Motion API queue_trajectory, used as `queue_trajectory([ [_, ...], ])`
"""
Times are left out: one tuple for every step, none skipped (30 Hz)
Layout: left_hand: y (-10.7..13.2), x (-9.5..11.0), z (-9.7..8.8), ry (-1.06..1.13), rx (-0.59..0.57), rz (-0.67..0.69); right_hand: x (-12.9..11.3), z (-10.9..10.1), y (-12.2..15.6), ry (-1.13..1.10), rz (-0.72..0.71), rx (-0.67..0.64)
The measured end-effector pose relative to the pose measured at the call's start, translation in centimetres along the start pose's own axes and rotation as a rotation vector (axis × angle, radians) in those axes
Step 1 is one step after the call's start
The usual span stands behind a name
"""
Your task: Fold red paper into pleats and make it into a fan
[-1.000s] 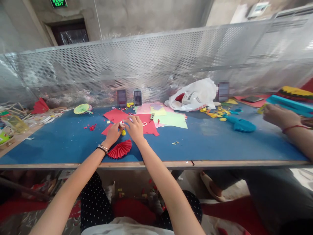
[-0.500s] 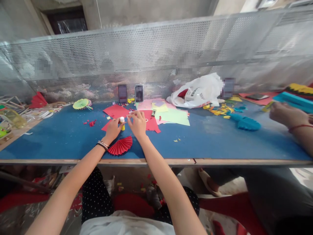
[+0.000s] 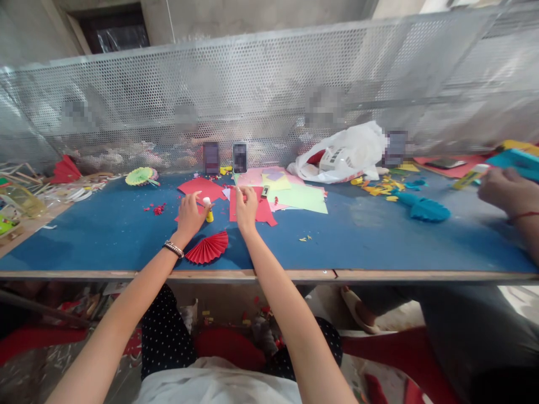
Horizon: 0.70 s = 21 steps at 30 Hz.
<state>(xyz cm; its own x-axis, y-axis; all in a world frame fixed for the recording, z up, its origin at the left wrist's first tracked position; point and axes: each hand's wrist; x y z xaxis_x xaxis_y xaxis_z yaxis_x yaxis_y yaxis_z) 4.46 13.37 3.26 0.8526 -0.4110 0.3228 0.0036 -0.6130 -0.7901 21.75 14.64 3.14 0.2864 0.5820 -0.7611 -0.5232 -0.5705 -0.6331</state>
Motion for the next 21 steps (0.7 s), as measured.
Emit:
queue_trajectory([
  [-0.1,0.4,-0.6,-0.007,0.020,-0.009,0.0,0.1,-0.1,-0.016,0.022,0.007],
  [-0.1,0.8,-1.2,0.002,0.004,-0.008,0.0,0.1,-0.1,-0.032,0.047,0.012],
  [0.0,1.1,-1.7,0.018,-0.059,0.020,0.0,0.1,-0.2,-0.045,0.073,0.014],
  [0.1,1.3,-2.0,0.037,-0.171,0.066,0.0,0.1,-0.3,-0.057,0.099,0.012],
  [0.2,1.5,-2.3,0.052,-0.305,0.111,-0.1,0.1,-0.4,-0.069,0.125,0.003],
  [0.4,1.6,-2.3,0.061,-0.443,0.156,-0.2,-0.1,-0.4,-0.087,0.152,-0.016],
  [0.5,1.5,-2.3,0.063,-0.560,0.189,-0.3,-0.2,-0.5,-0.111,0.179,-0.046],
  [0.6,1.5,-2.2,0.061,-0.648,0.206,-0.4,-0.4,-0.5,-0.141,0.205,-0.081],
  [0.7,1.3,-2.2,0.063,-0.705,0.211,-0.5,-0.6,-0.4,-0.170,0.225,-0.115],
  [0.6,1.2,-2.1,0.069,-0.734,0.205,-0.7,-0.8,-0.3,-0.196,0.240,-0.144],
  [0.6,1.0,-2.1,0.083,-0.750,0.196,-0.8,-1.0,-0.2,-0.215,0.247,-0.167],
  [0.5,0.8,-2.1,0.101,-0.761,0.187,-1.0,-1.1,-0.1,-0.226,0.249,-0.184],
  [0.4,0.7,-2.1,0.119,-0.771,0.180,-1.1,-1.2,0.0,-0.232,0.248,-0.196],
  [0.3,0.5,-2.1,0.136,-0.781,0.176,-1.2,-1.2,0.1,-0.235,0.246,-0.209],
  [0.2,0.4,-2.2,0.151,-0.792,0.174,-1.3,-1.1,0.2,-0.239,0.247,-0.223],
  [0.2,0.4,-2.2,0.168,-0.803,0.174,-1.3,-1.0,0.3,-0.244,0.251,-0.238],
  [0.2,0.3,-2.2,0.188,-0.813,0.175,-1.3,-0.9,0.3,-0.252,0.259,-0.255],
  [0.2,0.3,-2.2,0.213,-0.822,0.175,-1.3,-0.9,0.3,-0.258,0.271,-0.276],
  [0.2,0.3,-2.1,0.245,-0.832,0.174,-1.3,-0.8,0.3,-0.263,0.283,-0.303],
  [0.1,0.3,-2.1,0.285,-0.841,0.168,-1.3,-0.8,0.2,-0.267,0.291,-0.336],
  [0.1,0.3,-2.1,0.335,-0.854,0.160,-1.3,-0.8,0.2,-0.273,0.291,-0.373],
])
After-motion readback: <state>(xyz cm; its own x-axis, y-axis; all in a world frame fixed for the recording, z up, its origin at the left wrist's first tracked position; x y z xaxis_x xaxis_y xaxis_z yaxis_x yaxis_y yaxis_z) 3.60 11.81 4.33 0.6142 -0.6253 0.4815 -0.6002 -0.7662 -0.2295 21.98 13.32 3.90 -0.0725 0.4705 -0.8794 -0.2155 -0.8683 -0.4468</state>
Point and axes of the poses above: each hand's wrist, its own y-axis away from the middle knuckle, its own z-axis out of the palm, x = y × z, and after that the axes turned 9 degrees about x, right-handed
